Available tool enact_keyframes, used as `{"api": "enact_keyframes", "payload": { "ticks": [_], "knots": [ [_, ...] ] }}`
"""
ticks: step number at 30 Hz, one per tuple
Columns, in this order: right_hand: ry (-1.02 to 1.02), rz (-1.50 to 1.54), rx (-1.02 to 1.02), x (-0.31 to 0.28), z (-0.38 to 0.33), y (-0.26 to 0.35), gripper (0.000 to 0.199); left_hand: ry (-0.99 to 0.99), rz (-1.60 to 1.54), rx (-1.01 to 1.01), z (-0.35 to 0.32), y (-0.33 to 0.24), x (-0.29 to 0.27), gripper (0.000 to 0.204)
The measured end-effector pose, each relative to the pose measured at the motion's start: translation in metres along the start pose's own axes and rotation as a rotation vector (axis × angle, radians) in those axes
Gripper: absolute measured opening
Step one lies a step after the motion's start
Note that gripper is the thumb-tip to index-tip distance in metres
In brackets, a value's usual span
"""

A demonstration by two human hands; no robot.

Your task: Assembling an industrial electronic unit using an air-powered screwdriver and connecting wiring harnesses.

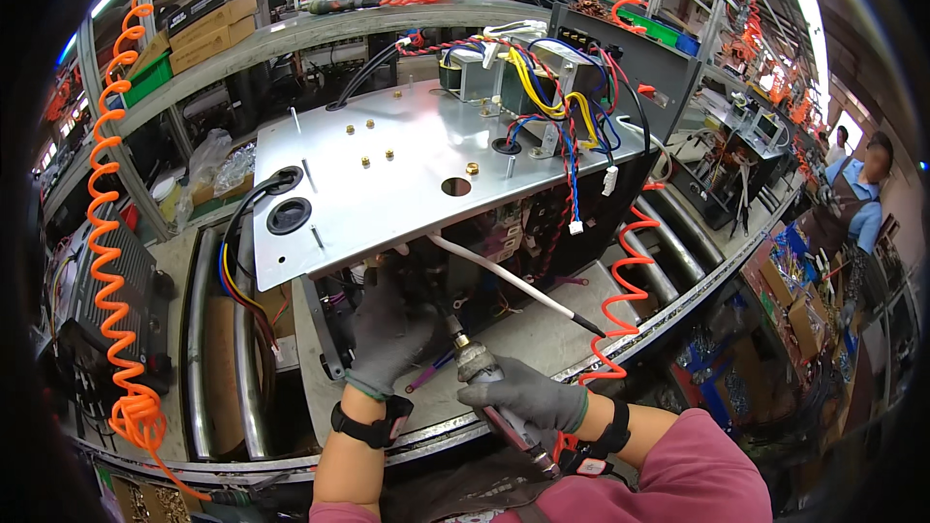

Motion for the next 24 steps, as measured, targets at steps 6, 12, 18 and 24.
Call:
{"api": "enact_keyframes", "payload": {
  "ticks": [6, 12, 18, 24],
  "knots": [
    [-0.011, -0.088, 0.015, -0.007, 0.002, -0.005, 0.041, -0.039, 0.031, 0.028, -0.002, 0.002, -0.001, 0.058],
    [-0.024, -0.104, 0.027, -0.006, 0.002, -0.003, 0.041, -0.017, 0.028, -0.005, -0.002, 0.011, 0.005, 0.058],
    [0.01, -0.015, 0.058, -0.001, -0.002, 0.002, 0.04, -0.042, 0.006, 0.028, -0.003, 0.01, 0.005, 0.056],
    [-0.007, -0.053, 0.046, -0.007, 0.001, -0.003, 0.04, -0.011, 0.026, 0.004, -0.001, 0.008, 0.004, 0.055]
  ]
}}
Point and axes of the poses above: each hand's wrist, its own z-axis towards the middle knuckle, its own x-axis out of the palm, y = z × x, the point moved 4 cm from there along z, towards the middle knuckle, and after that the axes turned 1 degree about x, right-handed, at the moved point
